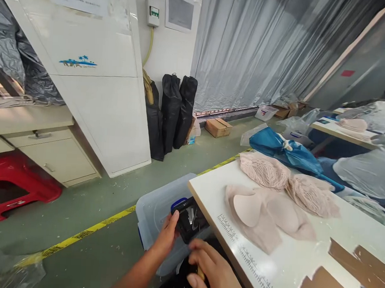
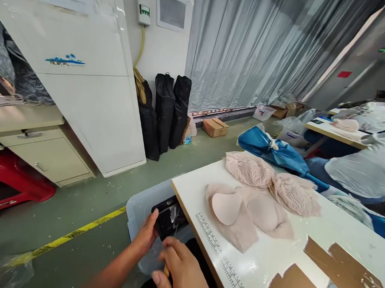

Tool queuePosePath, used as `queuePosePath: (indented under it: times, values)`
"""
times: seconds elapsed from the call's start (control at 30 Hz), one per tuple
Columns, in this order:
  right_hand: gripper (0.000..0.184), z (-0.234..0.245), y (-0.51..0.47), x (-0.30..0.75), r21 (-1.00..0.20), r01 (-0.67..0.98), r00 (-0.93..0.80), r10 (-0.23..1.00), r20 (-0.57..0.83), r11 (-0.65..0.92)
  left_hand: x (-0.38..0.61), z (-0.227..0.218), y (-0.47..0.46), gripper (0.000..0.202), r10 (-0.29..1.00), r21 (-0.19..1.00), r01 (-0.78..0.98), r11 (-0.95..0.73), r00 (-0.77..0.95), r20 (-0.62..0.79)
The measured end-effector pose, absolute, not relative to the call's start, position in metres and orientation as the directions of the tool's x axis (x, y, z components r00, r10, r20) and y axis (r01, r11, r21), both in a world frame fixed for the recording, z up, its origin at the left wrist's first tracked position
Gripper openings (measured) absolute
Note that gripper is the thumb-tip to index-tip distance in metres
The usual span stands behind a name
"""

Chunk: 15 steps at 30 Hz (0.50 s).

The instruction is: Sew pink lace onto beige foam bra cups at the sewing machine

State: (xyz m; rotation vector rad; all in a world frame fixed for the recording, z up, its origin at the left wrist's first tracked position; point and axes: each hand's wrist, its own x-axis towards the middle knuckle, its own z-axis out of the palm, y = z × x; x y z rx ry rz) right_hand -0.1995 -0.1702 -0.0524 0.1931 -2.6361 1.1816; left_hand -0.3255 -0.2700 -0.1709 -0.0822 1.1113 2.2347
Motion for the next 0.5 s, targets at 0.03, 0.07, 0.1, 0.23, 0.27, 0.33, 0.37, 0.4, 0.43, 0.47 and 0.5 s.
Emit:
queuePosePath:
  times: [0.03, 0.07, 0.1, 0.23, 0.27, 0.33, 0.37, 0.4, 0.43, 0.47, 0.5]
  values:
    - [0.012, -0.051, -0.172, -0.211, -0.638, -0.225, -0.969, -0.101, 0.225, 0.736, -0.325, -0.168, -0.273, 0.055, 0.512, 0.696, -0.564, -0.443, -0.797, -0.321]
    - [0.013, -0.052, -0.173, -0.223, -0.561, -0.211, -0.975, -0.132, 0.178, 0.800, -0.324, -0.166, -0.274, 0.054, 0.509, 0.696, -0.564, -0.444, -0.798, -0.322]
    - [0.013, -0.055, -0.173, -0.235, -0.491, -0.179, -0.982, -0.124, 0.143, 0.853, -0.323, -0.165, -0.275, 0.052, 0.505, 0.694, -0.564, -0.447, -0.800, -0.325]
    - [0.030, -0.078, -0.173, -0.271, -0.366, 0.000, -0.993, 0.044, 0.110, 0.931, -0.323, -0.168, -0.277, 0.053, 0.506, 0.670, -0.574, -0.471, -0.798, -0.328]
    - [0.036, -0.083, -0.172, -0.273, -0.343, 0.033, -0.991, 0.076, 0.110, 0.939, -0.324, -0.170, -0.277, 0.054, 0.514, 0.667, -0.579, -0.468, -0.793, -0.328]
    - [0.043, -0.087, -0.172, -0.268, -0.314, 0.054, -0.990, 0.093, 0.110, 0.948, -0.324, -0.173, -0.278, 0.054, 0.532, 0.685, -0.568, -0.455, -0.791, -0.302]
    - [0.042, -0.086, -0.172, -0.259, -0.307, 0.036, -0.990, 0.076, 0.118, 0.951, -0.325, -0.175, -0.279, 0.053, 0.540, 0.700, -0.556, -0.447, -0.792, -0.284]
    - [0.040, -0.084, -0.172, -0.248, -0.300, 0.006, -0.990, 0.048, 0.135, 0.954, -0.325, -0.175, -0.278, 0.053, 0.546, 0.716, -0.546, -0.435, -0.792, -0.273]
    - [0.038, -0.082, -0.172, -0.234, -0.290, -0.033, -0.987, 0.015, 0.161, 0.957, -0.325, -0.176, -0.278, 0.053, 0.541, 0.730, -0.540, -0.418, -0.794, -0.278]
    - [0.035, -0.078, -0.172, -0.219, -0.275, -0.080, -0.978, -0.022, 0.208, 0.958, -0.326, -0.177, -0.276, 0.053, 0.527, 0.743, -0.540, -0.396, -0.796, -0.298]
    - [0.031, -0.075, -0.171, -0.204, -0.262, -0.122, -0.965, -0.053, 0.259, 0.957, -0.327, -0.177, -0.273, 0.053, 0.509, 0.752, -0.544, -0.372, -0.797, -0.325]
